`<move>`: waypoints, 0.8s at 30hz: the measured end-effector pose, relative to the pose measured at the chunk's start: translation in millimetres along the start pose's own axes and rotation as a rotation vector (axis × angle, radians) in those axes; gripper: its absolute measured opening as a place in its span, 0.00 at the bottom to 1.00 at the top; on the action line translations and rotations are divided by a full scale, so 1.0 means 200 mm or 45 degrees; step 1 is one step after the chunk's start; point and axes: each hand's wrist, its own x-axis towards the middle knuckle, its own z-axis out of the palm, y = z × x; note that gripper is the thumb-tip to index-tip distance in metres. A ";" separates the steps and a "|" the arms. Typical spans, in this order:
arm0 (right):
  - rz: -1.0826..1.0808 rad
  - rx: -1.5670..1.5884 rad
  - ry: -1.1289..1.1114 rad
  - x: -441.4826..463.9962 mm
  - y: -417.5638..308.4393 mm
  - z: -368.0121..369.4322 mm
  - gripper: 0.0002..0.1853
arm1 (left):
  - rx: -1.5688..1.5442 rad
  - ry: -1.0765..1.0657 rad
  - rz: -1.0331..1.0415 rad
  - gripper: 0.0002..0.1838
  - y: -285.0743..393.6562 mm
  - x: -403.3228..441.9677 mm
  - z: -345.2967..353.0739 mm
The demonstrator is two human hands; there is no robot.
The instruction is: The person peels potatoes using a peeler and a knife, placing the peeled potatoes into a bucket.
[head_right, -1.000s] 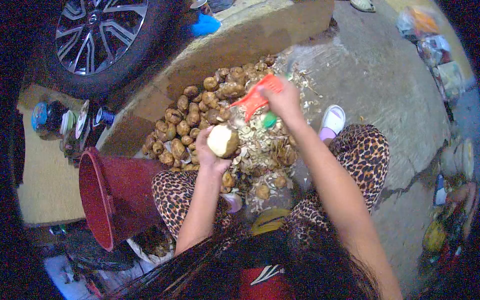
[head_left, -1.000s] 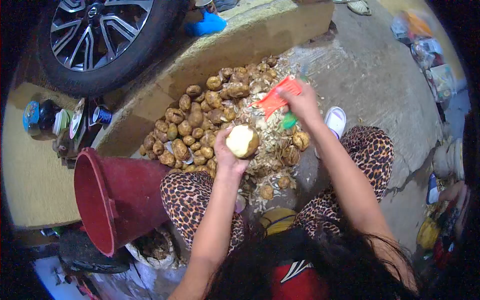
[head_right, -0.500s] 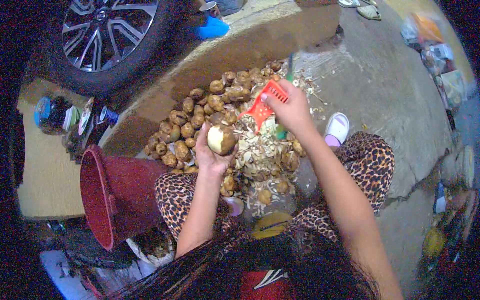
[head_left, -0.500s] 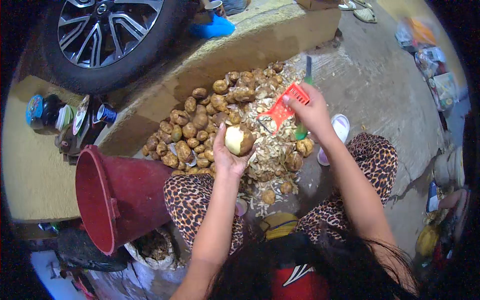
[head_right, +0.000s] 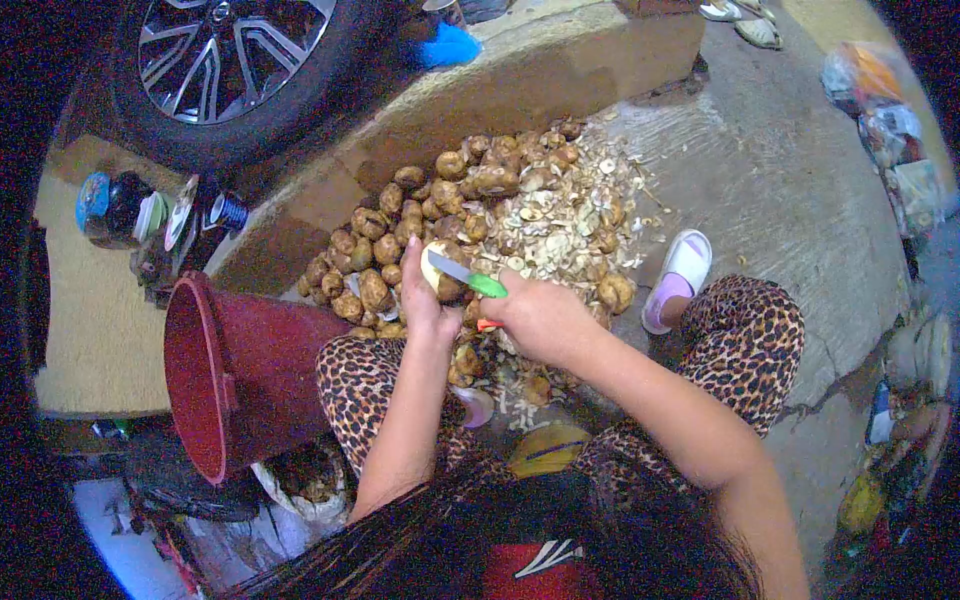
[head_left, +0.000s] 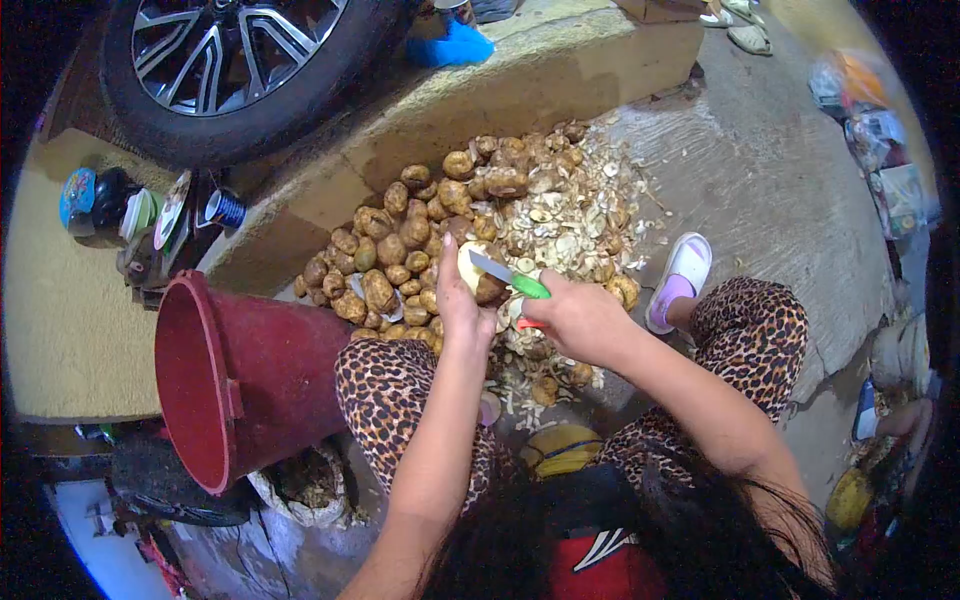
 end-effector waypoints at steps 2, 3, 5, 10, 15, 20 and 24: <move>0.005 -0.009 -0.022 0.00 -0.03 0.00 0.06 | 0.006 -0.001 0.016 0.17 0.01 0.00 0.00; 0.023 0.012 -0.024 0.00 -0.03 0.00 0.07 | 0.010 -0.025 0.018 0.17 0.01 0.00 -0.01; 0.056 0.051 -0.027 0.00 -0.02 0.02 0.08 | 0.049 -0.048 0.071 0.17 0.00 0.01 -0.02; 0.023 0.111 0.061 0.03 0.02 0.08 0.08 | 0.264 0.016 0.315 0.15 -0.04 0.05 -0.05; -0.084 0.080 0.094 0.06 0.08 0.10 0.09 | 0.243 -0.099 0.272 0.14 -0.02 0.10 -0.09; -0.114 -0.007 0.084 0.06 0.12 0.09 0.10 | 0.239 -0.054 0.115 0.12 0.02 0.07 -0.08; -0.041 0.189 0.217 0.08 0.07 0.15 0.08 | 0.403 -0.069 0.604 0.13 0.03 0.03 -0.04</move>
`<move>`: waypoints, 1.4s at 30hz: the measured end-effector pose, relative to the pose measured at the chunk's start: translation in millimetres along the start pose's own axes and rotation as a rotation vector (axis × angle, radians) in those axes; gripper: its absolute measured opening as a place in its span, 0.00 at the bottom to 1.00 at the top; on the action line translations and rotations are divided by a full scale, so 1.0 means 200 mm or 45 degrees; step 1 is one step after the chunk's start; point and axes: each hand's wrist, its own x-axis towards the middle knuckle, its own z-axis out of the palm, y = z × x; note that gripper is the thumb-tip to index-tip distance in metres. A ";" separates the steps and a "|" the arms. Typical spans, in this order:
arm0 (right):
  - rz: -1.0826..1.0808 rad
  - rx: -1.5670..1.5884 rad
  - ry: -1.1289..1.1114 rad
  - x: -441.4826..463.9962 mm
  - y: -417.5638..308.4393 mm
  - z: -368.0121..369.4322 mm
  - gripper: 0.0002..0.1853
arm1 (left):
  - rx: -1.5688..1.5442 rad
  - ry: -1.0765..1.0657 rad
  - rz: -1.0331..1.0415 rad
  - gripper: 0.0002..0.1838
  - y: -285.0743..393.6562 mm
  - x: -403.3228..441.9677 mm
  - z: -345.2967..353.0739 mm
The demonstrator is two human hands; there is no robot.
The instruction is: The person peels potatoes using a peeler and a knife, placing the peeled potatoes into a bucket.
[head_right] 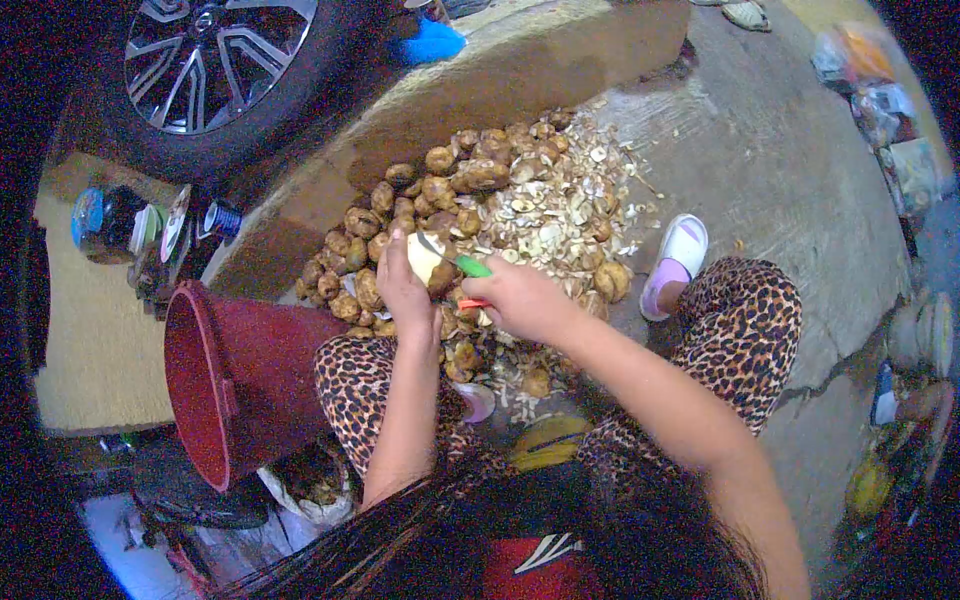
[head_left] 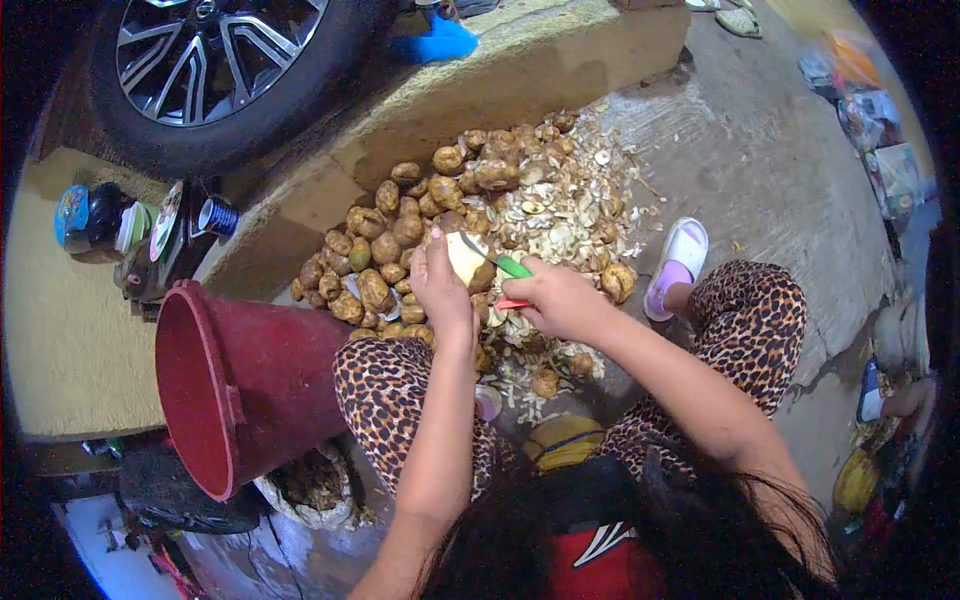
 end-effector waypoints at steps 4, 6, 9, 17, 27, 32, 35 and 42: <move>-0.013 -0.057 -0.013 0.01 0.01 -0.03 0.08 | -0.339 -0.365 -0.850 0.14 0.09 0.03 -0.07; 0.024 -0.148 -0.085 0.01 0.04 -0.02 0.09 | -0.163 -0.250 -0.671 0.14 0.06 0.03 -0.05; 0.059 -0.102 -0.082 -0.01 0.05 -0.01 0.09 | 0.026 -0.132 -0.491 0.16 0.05 0.03 0.00; 0.032 0.084 -0.334 -0.01 0.18 -0.03 0.08 | -0.170 -0.336 -0.749 0.17 0.11 0.09 -0.11; -0.100 -0.030 -0.191 -0.03 -0.09 -0.13 0.06 | -0.292 -0.070 -0.704 0.18 0.04 0.07 -0.08; -0.090 -0.103 -0.302 -0.02 -0.11 -0.14 0.04 | -0.301 -0.047 -0.626 0.17 0.03 0.06 -0.07; -0.052 -0.121 -0.283 -0.03 -0.11 -0.13 0.05 | -0.317 -0.062 -0.620 0.18 0.01 0.06 -0.07; -0.008 -0.051 -0.151 -0.01 -0.07 -0.06 0.08 | -0.285 0.058 -0.379 0.14 -0.04 0.03 -0.03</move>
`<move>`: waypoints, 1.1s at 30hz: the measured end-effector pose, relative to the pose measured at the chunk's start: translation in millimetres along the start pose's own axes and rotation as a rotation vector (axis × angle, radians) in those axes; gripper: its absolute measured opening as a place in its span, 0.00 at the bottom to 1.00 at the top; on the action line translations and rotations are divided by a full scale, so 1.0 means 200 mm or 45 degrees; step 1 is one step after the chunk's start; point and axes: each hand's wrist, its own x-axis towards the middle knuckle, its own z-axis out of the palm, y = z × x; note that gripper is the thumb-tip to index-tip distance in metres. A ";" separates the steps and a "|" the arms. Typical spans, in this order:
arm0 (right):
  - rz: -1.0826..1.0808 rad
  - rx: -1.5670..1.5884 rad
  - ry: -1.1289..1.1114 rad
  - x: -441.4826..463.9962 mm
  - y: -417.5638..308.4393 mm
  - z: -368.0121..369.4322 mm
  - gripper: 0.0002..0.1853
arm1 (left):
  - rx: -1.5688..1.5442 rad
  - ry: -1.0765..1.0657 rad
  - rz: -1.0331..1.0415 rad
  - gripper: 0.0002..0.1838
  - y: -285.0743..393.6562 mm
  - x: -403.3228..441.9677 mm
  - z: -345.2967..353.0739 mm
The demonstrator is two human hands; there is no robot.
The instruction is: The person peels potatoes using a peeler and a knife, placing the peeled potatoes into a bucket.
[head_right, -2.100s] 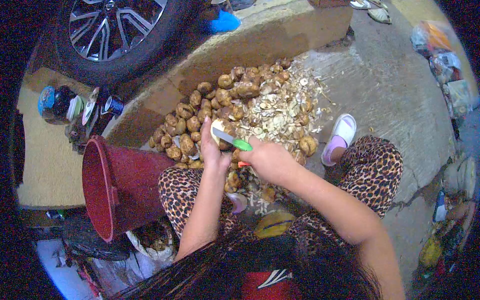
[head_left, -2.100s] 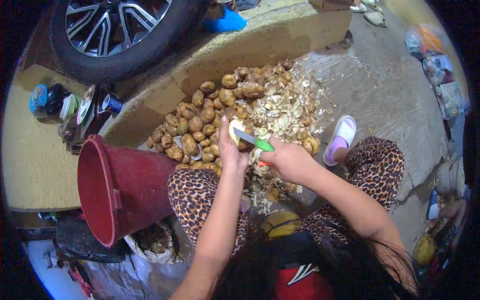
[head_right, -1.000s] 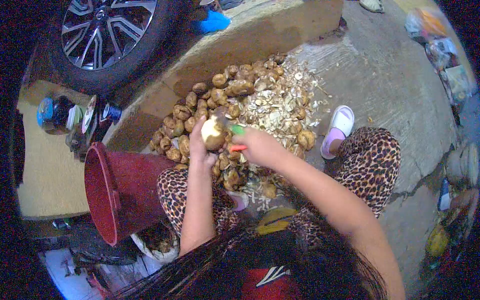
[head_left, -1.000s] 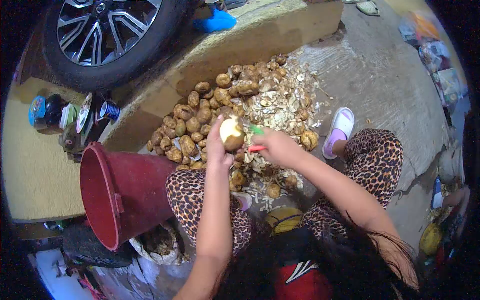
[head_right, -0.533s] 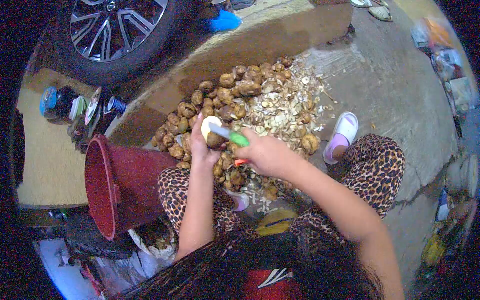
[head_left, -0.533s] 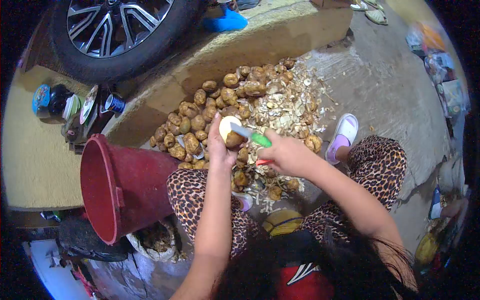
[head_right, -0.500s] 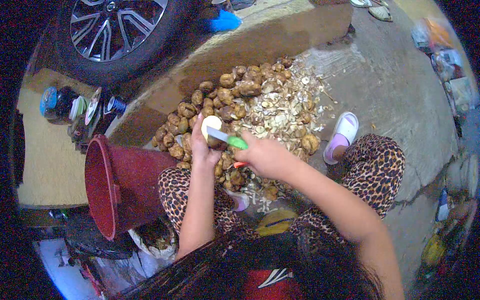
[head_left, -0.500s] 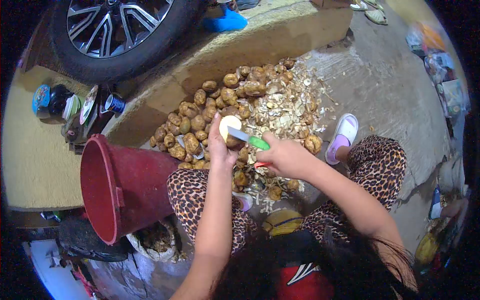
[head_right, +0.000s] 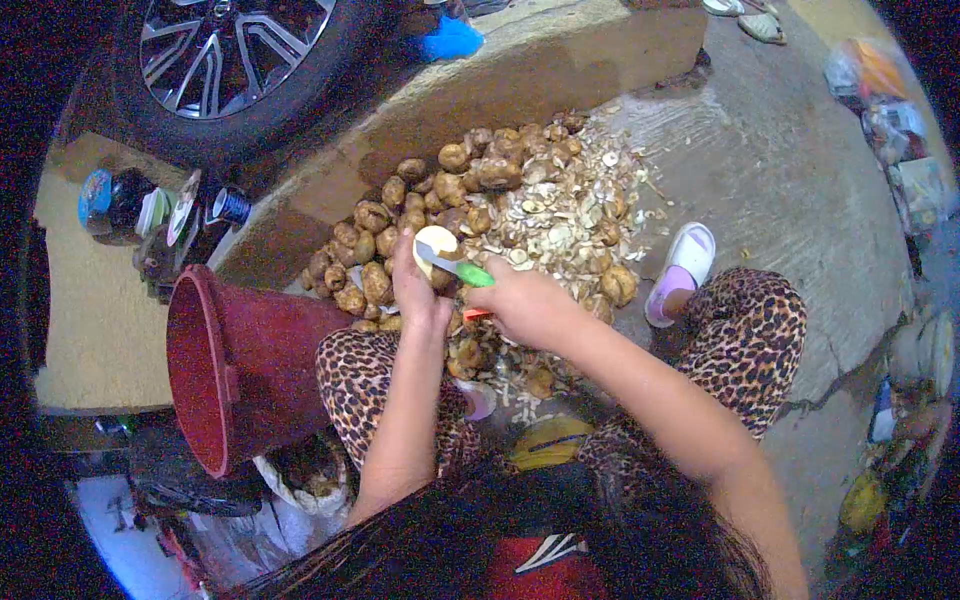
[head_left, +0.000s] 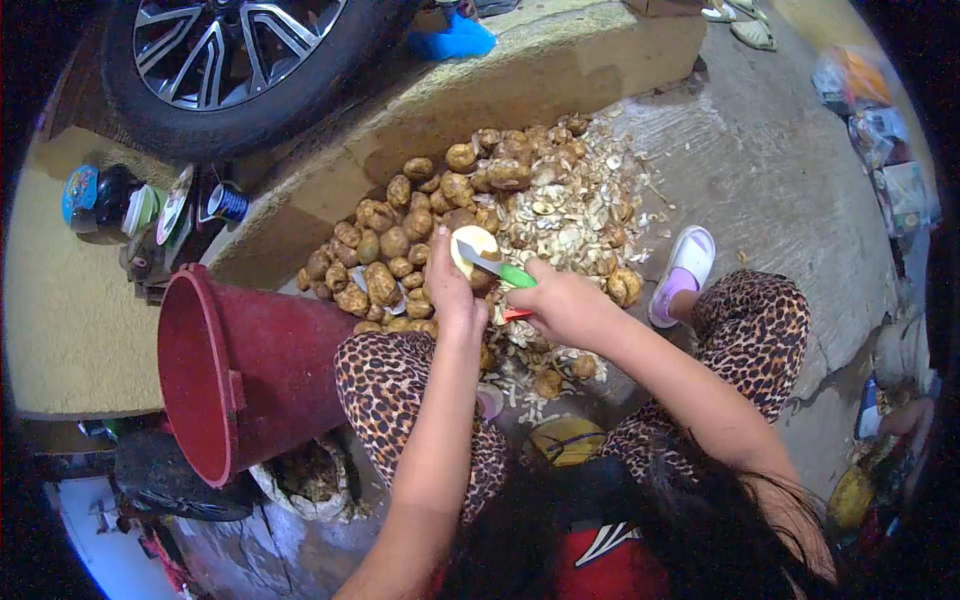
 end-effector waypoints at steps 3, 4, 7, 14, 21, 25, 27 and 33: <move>-0.036 0.082 0.033 0.01 0.00 0.01 0.08 | 0.015 0.010 0.087 0.13 -0.03 0.04 -0.02; -0.073 0.093 0.033 0.02 0.02 0.02 0.08 | 0.011 -0.019 0.040 0.13 -0.01 0.03 -0.02; -0.128 0.040 -0.028 0.04 0.05 -0.01 0.07 | 0.063 -0.211 -0.323 0.14 0.11 -0.01 -0.03; 0.009 0.223 0.015 0.04 0.06 0.04 0.07 | 0.234 0.019 0.239 0.18 -0.01 0.03 0.01; 0.294 0.103 -0.150 0.04 0.34 0.08 0.10 | 0.152 -0.213 -0.249 0.20 0.14 -0.03 -0.02; 0.361 0.063 -0.434 0.01 0.32 0.09 0.12 | -0.005 0.007 -0.252 0.23 0.17 -0.03 -0.02; 0.393 0.045 -0.376 0.01 0.37 0.08 0.14 | -0.042 0.038 -0.271 0.24 0.17 -0.01 -0.01; 0.602 0.937 -0.020 0.05 0.31 -0.29 0.11 | -0.093 -0.139 -0.325 0.21 0.13 -0.03 -0.01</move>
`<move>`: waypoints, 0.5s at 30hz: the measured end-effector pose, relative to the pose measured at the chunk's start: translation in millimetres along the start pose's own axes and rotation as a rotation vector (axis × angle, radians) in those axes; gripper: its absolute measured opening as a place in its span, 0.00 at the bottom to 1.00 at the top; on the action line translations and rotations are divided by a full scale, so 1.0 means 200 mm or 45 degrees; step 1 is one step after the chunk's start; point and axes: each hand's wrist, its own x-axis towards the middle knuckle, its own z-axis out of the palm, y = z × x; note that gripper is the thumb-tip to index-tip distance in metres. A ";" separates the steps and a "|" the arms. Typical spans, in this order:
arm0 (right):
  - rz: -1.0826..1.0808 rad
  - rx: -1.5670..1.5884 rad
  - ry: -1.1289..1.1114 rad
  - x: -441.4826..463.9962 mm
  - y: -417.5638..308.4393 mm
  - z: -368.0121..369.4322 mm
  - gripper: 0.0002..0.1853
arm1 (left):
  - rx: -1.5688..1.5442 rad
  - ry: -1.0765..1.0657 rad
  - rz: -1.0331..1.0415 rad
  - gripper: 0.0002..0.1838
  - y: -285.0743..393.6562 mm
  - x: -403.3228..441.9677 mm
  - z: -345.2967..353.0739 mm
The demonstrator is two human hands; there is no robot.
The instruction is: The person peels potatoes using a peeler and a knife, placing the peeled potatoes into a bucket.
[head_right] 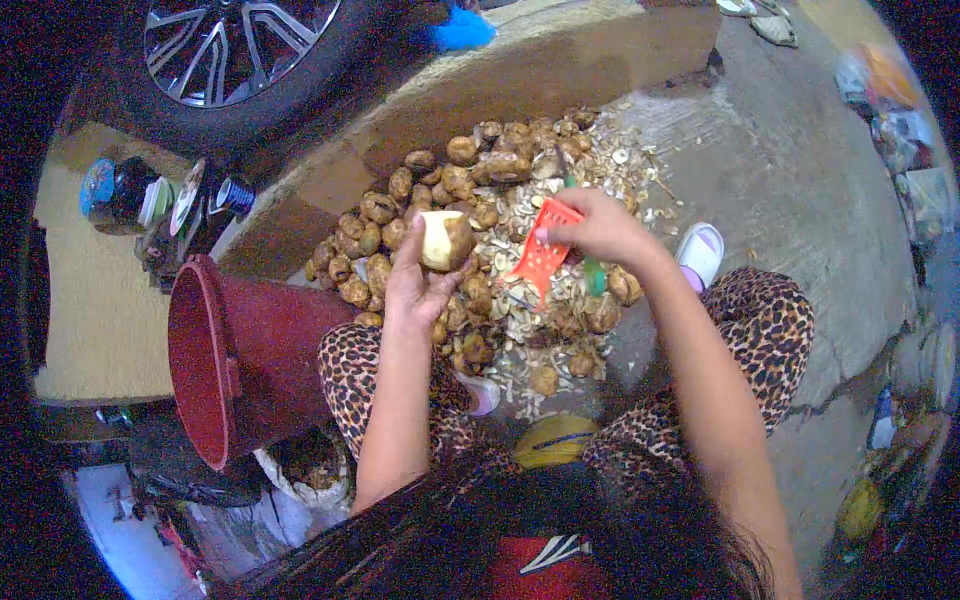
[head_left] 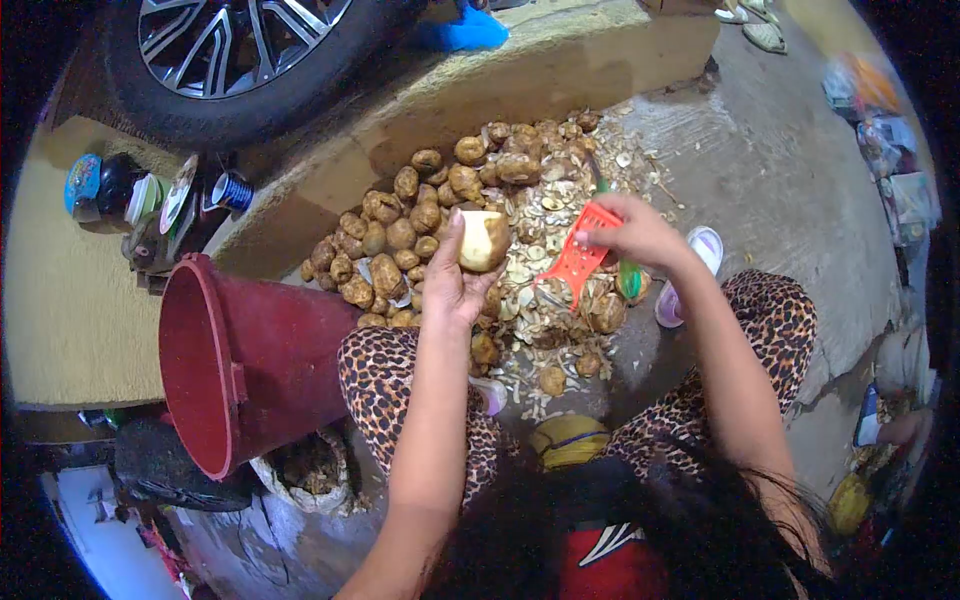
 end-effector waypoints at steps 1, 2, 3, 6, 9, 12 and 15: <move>-0.037 0.151 0.025 -0.01 -0.02 -0.02 0.11 | 0.000 0.000 -0.021 0.22 0.00 -0.01 0.01; -0.026 0.255 0.053 -0.01 -0.04 -0.04 0.11 | 0.000 0.000 -0.042 0.23 0.00 -0.02 0.01; -0.016 0.358 0.080 -0.02 -0.06 -0.05 0.11 | -0.067 -0.103 -0.120 0.21 0.00 -0.01 0.00; -0.017 0.631 0.157 -0.01 -0.08 -0.06 0.11 | -0.170 -0.107 -0.146 0.21 -0.02 -0.01 0.00; -0.014 0.815 0.219 -0.02 -0.12 -0.05 0.11 | -0.197 -0.120 -0.200 0.19 -0.02 -0.03 0.03; 0.034 0.939 0.271 0.00 -0.11 -0.04 0.11 | -0.219 -0.090 -0.199 0.18 -0.04 -0.02 0.05; 0.052 1.071 0.248 0.02 -0.09 -0.01 0.11 | -0.197 -0.091 -0.139 0.19 -0.06 -0.04 0.08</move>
